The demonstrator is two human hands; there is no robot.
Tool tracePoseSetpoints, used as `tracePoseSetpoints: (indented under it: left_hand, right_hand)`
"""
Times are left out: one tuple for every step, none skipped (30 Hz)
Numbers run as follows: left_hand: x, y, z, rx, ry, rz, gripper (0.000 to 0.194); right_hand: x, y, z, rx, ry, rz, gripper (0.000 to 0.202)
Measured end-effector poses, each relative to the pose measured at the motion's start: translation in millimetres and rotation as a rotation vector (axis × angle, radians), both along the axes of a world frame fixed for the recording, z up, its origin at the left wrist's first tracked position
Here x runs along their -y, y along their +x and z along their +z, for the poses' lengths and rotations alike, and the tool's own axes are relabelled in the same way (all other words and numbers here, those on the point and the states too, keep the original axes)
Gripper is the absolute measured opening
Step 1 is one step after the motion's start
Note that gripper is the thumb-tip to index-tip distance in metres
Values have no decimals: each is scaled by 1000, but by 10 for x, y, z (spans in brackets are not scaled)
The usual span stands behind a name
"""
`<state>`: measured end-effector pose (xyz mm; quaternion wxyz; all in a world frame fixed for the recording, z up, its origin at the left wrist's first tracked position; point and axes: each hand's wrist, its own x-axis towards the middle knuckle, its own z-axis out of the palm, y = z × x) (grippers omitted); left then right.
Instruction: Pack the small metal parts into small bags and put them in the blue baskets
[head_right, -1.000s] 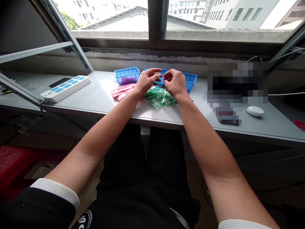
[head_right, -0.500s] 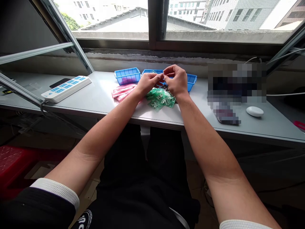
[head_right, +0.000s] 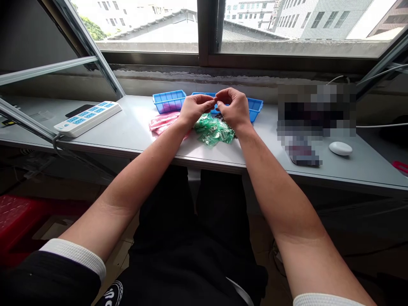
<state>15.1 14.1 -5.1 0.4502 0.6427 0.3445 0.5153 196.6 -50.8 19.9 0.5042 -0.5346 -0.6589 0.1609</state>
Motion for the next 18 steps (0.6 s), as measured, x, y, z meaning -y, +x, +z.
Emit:
tracePoseSetpoints:
  left_hand:
    - [2, -4, 6, -9, -2, 2, 15]
    - [8, -6, 13, -17, -2, 7, 13]
    - [16, -5, 22, -23, 3, 11, 11]
    - [27, -2, 30, -25, 13, 15, 11]
    - [39, 3, 36, -24, 25, 16, 14]
    - [49, 11, 40, -21, 36, 14, 18]
    - [55, 20, 40, -19, 43, 7, 23]
    - [54, 30, 36, -18, 44, -7, 28]
    - [46, 41, 26, -17, 43, -25, 32]
    - [27, 50, 10, -13, 43, -43, 35]
    - [-2, 58, -11, -8, 47, -59, 38]
    - [-40, 63, -36, -6, 56, -72, 40]
    - [-84, 65, -65, -5, 71, -80, 41]
    - [-131, 65, -94, -6, 88, -84, 42]
    - [-177, 62, -122, -5, 107, -87, 43]
    - [-219, 57, -147, -4, 122, -90, 43]
    - [-255, 52, -169, -6, 134, -93, 45]
    - [-283, 47, -186, -11, 144, -94, 46]
  right_hand:
    - [4, -9, 4, -31, -5, 2, 22]
    - [5, -15, 6, -64, -4, 6, 21]
    - [2, -17, 5, -96, 2, 8, 20]
    - [-5, -13, 0, -120, 9, 3, 19]
    - [-15, -5, -8, -134, 13, -7, 18]
    - [-27, 6, -18, -140, 13, -20, 17]
    - [-40, 19, -29, -139, 8, -34, 17]
    - [-53, 33, -40, -134, 2, -43, 15]
    - [-65, 45, -52, -125, -3, -46, 13]
    - [-76, 57, -63, -114, -7, -42, 11]
    - [-86, 66, -73, -106, -7, -37, 11]
    - [-97, 73, -84, -103, -6, -31, 13]
    - [-110, 78, -95, -109, -8, -25, 16]
    - [-125, 82, -106, -123, -15, -15, 18]
    - [-141, 86, -118, -143, -26, -2, 20]
    - [-159, 90, -130, -166, -38, 12, 22]
    - [-176, 94, -141, -187, -48, 28, 23]
    - [-192, 98, -150, -205, -56, 43, 24]
